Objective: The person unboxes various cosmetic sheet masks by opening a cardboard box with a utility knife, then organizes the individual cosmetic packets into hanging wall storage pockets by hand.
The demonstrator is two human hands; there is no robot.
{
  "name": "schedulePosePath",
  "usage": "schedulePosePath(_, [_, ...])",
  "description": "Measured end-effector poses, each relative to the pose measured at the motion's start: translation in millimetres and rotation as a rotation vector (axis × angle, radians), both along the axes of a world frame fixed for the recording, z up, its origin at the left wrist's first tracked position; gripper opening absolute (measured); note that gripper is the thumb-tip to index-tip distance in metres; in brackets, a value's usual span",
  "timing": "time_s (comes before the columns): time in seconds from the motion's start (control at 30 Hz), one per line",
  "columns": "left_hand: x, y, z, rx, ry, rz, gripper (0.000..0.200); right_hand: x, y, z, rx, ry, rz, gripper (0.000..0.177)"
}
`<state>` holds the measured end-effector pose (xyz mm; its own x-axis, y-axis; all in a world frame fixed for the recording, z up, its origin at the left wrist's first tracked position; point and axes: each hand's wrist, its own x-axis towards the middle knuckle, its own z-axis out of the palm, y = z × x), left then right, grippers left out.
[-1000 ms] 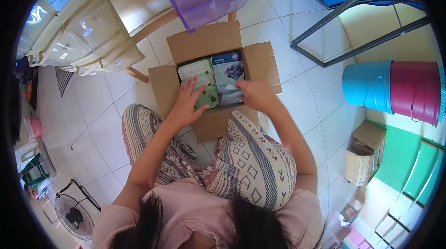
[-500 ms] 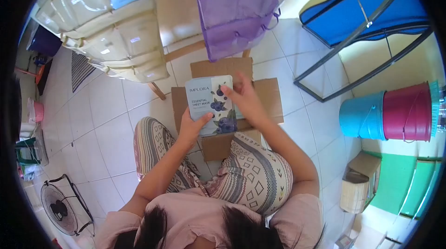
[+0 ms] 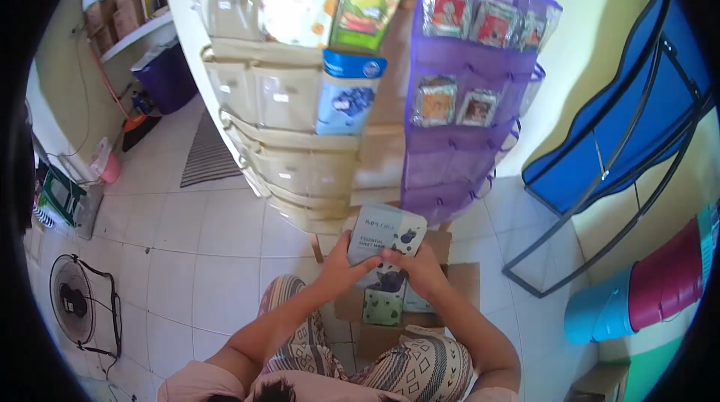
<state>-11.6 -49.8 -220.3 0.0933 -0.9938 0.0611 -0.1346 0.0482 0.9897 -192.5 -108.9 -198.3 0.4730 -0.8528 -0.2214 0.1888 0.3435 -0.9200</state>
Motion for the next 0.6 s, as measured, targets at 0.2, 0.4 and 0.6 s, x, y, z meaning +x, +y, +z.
schedulePosePath(0.2, [102.0,-53.1,109.9,-0.557,-0.014,0.039,0.048,70.0,-38.4,145.2,-0.359,-0.177,-0.076,0.042])
schedulePosePath(0.4, [260.7,-87.6,296.4,-1.034,-0.970,0.756,0.036,177.7,-98.6,323.3,-0.619,-0.682,-0.087,0.041])
schedulePosePath(0.6, [304.5,-112.0,359.5,-0.707,-1.317,0.602,0.043,309.8,-158.5,400.8,-0.742,-1.063,-0.051,0.045])
